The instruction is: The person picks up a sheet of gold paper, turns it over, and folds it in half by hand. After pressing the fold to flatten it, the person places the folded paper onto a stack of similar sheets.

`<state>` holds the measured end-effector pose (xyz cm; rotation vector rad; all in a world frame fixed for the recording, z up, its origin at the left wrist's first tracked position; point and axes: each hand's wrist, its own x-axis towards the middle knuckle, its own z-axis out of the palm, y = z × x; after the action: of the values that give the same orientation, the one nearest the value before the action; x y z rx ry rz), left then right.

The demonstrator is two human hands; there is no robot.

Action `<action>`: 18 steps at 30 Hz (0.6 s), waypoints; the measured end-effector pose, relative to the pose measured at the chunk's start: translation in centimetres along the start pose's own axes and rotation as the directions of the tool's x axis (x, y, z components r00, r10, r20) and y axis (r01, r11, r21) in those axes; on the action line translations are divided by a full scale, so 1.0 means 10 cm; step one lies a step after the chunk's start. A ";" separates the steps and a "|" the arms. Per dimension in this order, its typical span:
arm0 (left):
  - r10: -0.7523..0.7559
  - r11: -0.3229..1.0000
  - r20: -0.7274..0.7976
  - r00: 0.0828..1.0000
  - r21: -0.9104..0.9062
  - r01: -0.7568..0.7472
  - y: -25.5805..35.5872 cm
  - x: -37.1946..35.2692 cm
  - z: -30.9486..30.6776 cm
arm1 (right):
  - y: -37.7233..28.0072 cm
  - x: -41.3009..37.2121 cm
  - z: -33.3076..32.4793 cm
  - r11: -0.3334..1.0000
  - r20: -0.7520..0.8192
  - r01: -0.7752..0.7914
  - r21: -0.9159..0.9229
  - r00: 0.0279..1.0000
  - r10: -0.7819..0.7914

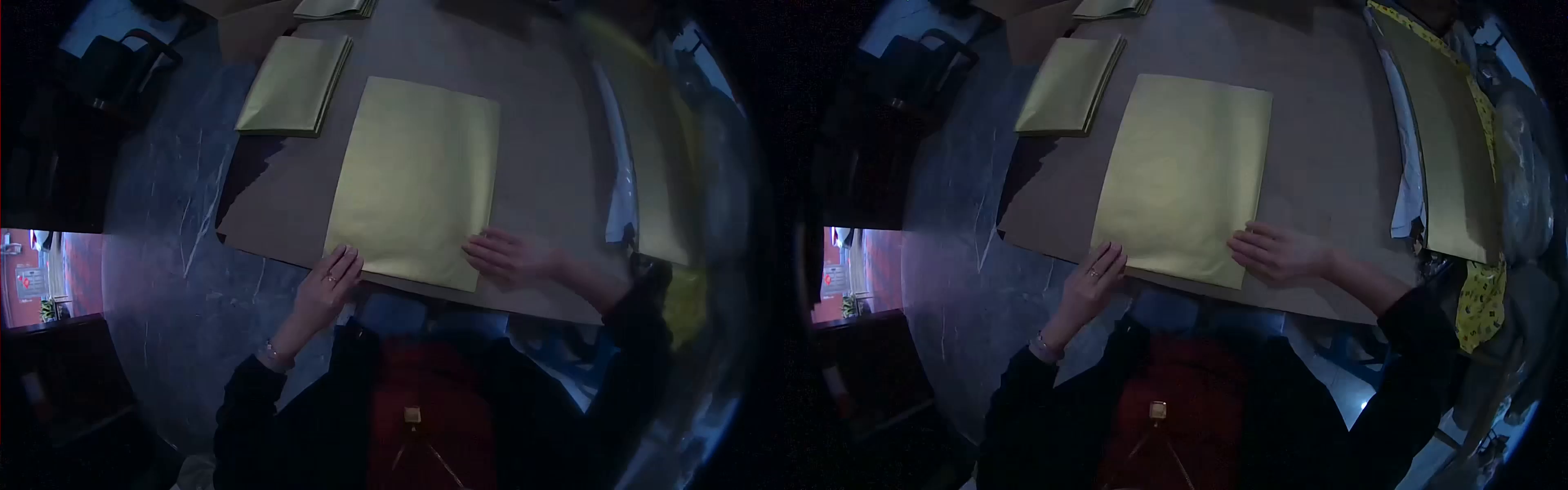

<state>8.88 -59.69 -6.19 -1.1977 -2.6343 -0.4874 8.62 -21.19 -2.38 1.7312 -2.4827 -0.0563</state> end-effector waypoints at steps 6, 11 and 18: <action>0.339 0.844 0.305 0.890 0.319 -0.431 -0.13 0.26 -0.20 | 0.04 -0.02 0.08 0.995 -0.056 0.091 0.029 0.994 -0.090; 0.415 0.794 0.326 0.849 0.325 -0.513 -0.07 0.40 -0.27 | -0.17 -0.08 0.09 0.936 -0.235 -0.170 0.307 0.940 0.248; 0.386 0.906 0.213 0.898 0.096 -0.412 0.25 0.27 -0.20 | -0.75 -0.46 -0.20 0.832 -0.200 -0.289 0.474 0.884 0.422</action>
<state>9.12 -57.01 -2.89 -1.7559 -2.4120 -0.1166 17.42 -19.42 -1.43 1.2183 -2.6634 0.7894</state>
